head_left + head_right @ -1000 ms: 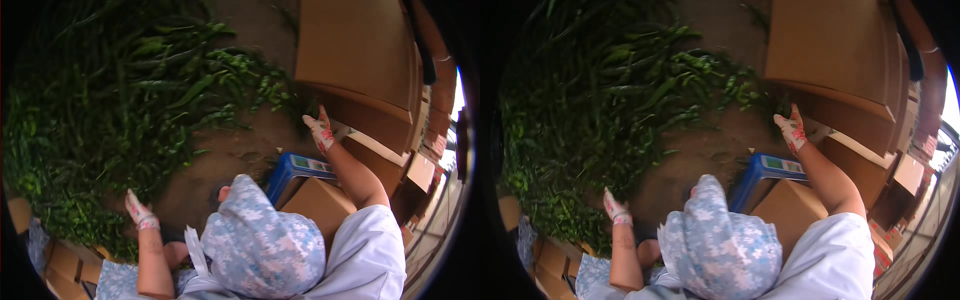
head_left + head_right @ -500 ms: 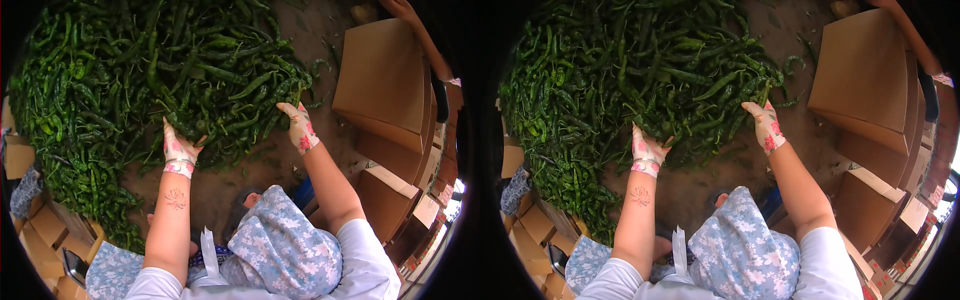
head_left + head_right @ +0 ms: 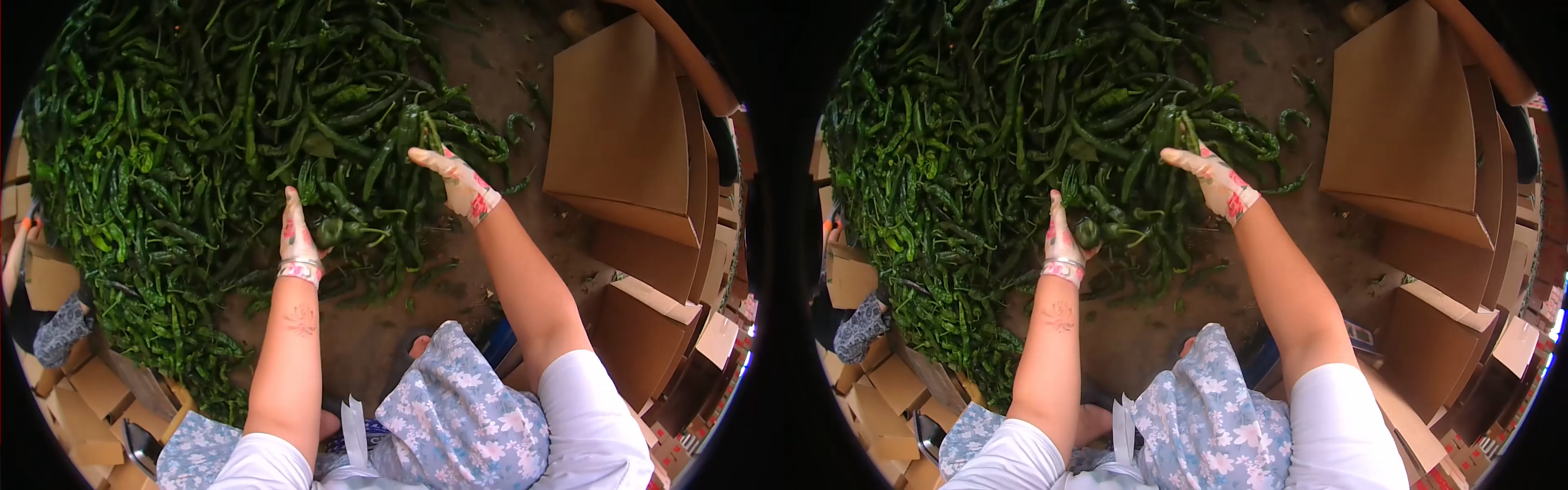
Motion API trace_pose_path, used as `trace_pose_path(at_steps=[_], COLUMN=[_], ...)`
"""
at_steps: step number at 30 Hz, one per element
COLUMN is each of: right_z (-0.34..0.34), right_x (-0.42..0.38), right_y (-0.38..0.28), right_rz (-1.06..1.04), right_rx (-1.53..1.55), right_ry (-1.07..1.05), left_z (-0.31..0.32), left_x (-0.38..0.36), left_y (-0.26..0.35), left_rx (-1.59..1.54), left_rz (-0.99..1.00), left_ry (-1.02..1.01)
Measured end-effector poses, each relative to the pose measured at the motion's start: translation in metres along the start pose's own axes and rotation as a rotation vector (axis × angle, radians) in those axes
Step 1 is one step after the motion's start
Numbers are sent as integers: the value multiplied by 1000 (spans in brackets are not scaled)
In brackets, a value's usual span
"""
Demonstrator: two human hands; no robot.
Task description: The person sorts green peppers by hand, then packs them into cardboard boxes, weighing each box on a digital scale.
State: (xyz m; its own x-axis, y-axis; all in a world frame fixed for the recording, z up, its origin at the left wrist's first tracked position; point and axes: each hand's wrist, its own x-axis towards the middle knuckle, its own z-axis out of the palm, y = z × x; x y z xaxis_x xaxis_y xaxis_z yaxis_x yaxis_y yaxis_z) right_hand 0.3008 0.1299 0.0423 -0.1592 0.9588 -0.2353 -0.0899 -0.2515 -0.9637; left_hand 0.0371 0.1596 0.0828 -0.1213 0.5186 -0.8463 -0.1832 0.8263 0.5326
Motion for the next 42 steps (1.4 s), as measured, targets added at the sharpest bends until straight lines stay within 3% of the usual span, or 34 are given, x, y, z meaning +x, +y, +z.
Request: trace_pose_path(at_steps=[2,5,6,8,9,10,11,12,13,15,16,19,22,26,28,30,31,33,36,37,38,39,40,42], right_z=[10,7,16,36,45,40,35,45,56,67,67,81,100,128,138,139,140,140,117,119,122,106,90,76], right_x=[4,15,13,17,20,14,7,9,11,19,21,4,-18,-59,-85,-124,-156,-223,-328,-365,-401,-440,-479,-539], right_y=[-18,-2,-8,-35,-37,-31,-25,-42,-58,-66,-71,-96,-113,-157,-202,-259,-299,-354,-403,-418,-431,-419,-407,-389], right_rz=[181,517,528,422,386,132,-134,-16,93,314,306,313,372,198,135,-10,19,66,62,-2,-66,-70,-78,-55], right_rx=[22,446,450,578,400,178,-31,161,358,354,346,464,379,301,256,146,72,-41,-123,-227,-334,-216,-97,2], right_ry=[128,0,-8,-99,-42,-143,-181,-147,-92,-145,-150,-219,-237,-307,-303,-338,-287,-180,11,77,143,175,206,303], left_z=[5,1,-1,5,12,11,9,8,9,9,14,2,-26,-49,-52,-46,-47,-44,-7,8,21,33,44,55], left_x=[-12,-24,-24,-21,-21,-21,-20,-17,-12,-1,3,-16,-57,-134,-161,-221,-249,-298,-380,-407,-430,-453,-472,-492], left_y=[7,16,17,33,40,39,37,36,33,26,27,15,14,31,30,40,39,21,-2,-13,-25,-37,-51,-76], left_rx=[54,-308,-312,-123,-195,-200,-295,-390,-411,-370,-375,-405,-405,-485,-451,-315,-111,248,-487,-698,-792,-874,-718,-354], left_rz=[-7,-91,-96,-131,-166,-164,-125,-82,-104,-149,-151,102,187,206,447,567,646,1234,361,20,-164,-362,-125,159], left_ry=[49,-423,-410,-384,-380,-378,-509,-640,-647,-598,-605,-712,-736,-742,-753,-788,-753,-661,-1230,-1361,-1434,-1486,-1563,-1675])
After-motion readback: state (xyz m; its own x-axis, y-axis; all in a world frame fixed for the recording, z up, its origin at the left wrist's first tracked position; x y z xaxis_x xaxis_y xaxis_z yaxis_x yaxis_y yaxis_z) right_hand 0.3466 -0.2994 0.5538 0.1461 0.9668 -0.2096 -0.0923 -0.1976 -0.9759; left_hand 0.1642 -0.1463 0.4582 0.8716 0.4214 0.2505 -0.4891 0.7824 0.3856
